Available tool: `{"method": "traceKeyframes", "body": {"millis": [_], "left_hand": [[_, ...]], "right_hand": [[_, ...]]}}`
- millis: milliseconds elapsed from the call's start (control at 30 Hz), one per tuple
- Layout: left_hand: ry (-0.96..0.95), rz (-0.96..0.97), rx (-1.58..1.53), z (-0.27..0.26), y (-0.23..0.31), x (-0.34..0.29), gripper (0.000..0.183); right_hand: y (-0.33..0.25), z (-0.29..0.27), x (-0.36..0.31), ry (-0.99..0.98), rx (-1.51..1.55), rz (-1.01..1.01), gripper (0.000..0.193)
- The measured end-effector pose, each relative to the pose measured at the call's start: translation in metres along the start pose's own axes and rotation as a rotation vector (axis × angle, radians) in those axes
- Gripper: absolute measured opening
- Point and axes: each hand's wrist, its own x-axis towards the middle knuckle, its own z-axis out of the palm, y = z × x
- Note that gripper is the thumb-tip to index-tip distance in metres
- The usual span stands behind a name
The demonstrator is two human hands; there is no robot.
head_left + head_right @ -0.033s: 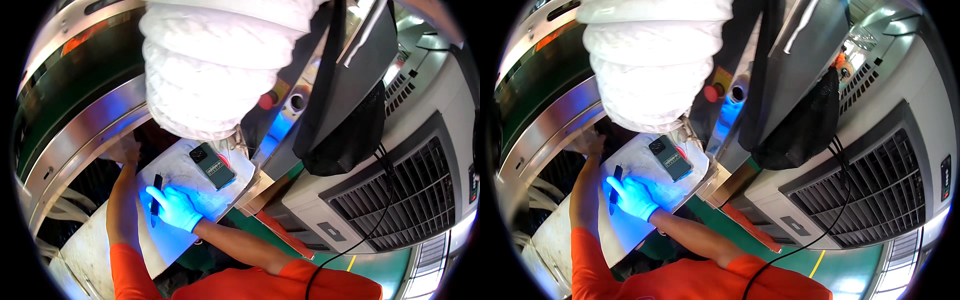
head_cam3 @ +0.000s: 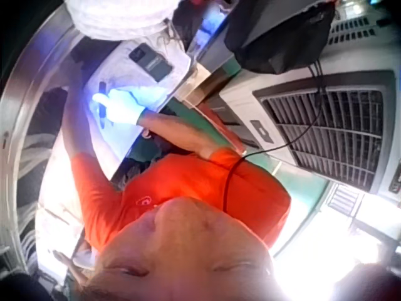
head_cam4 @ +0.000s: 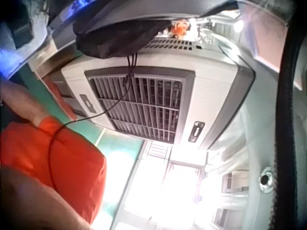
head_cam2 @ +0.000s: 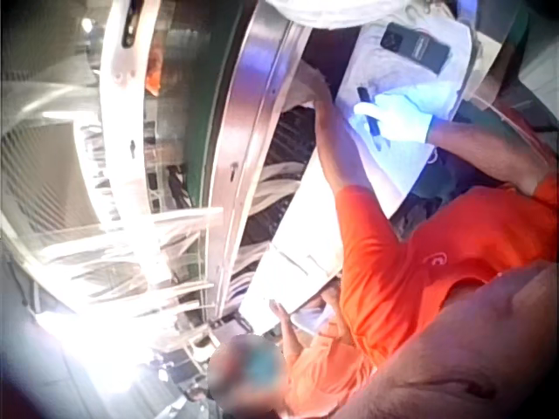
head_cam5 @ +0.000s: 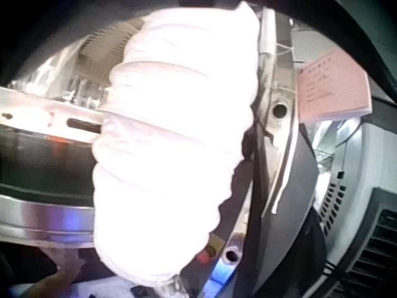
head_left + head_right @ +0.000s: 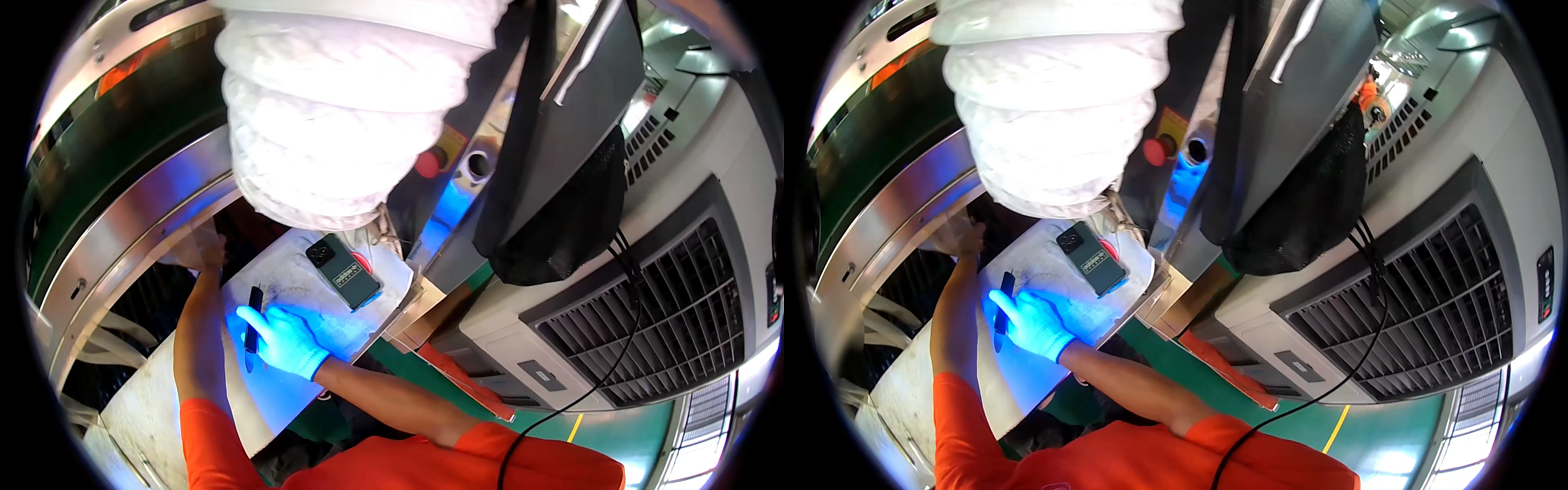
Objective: The person uses a black tool to scrape and clean a white sneaker on a light table. They then pick up a white sneaker and attach a white strap to the heel area, securing it in place.
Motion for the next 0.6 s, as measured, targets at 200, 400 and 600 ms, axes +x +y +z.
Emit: {"method": "traceKeyframes", "body": {"millis": [200, 400, 600], "left_hand": [[-0.046, -0.049, -0.142, 0.021, -0.025, 0.003, 0.046], [0.356, -0.108, -0.299, 0.092, -0.065, -0.020, 0.032], [0.345, -0.349, -0.301, 0.046, -0.181, -0.120, 0.040]], "right_hand": [[0.019, 0.005, 0.005, 0.040, 0.041, 0.009, 0.048], [0.009, -0.006, 0.006, 0.053, 0.026, 0.063, 0.049], [-0.002, 0.001, 0.003, 0.008, 0.046, 0.109, 0.055]]}}
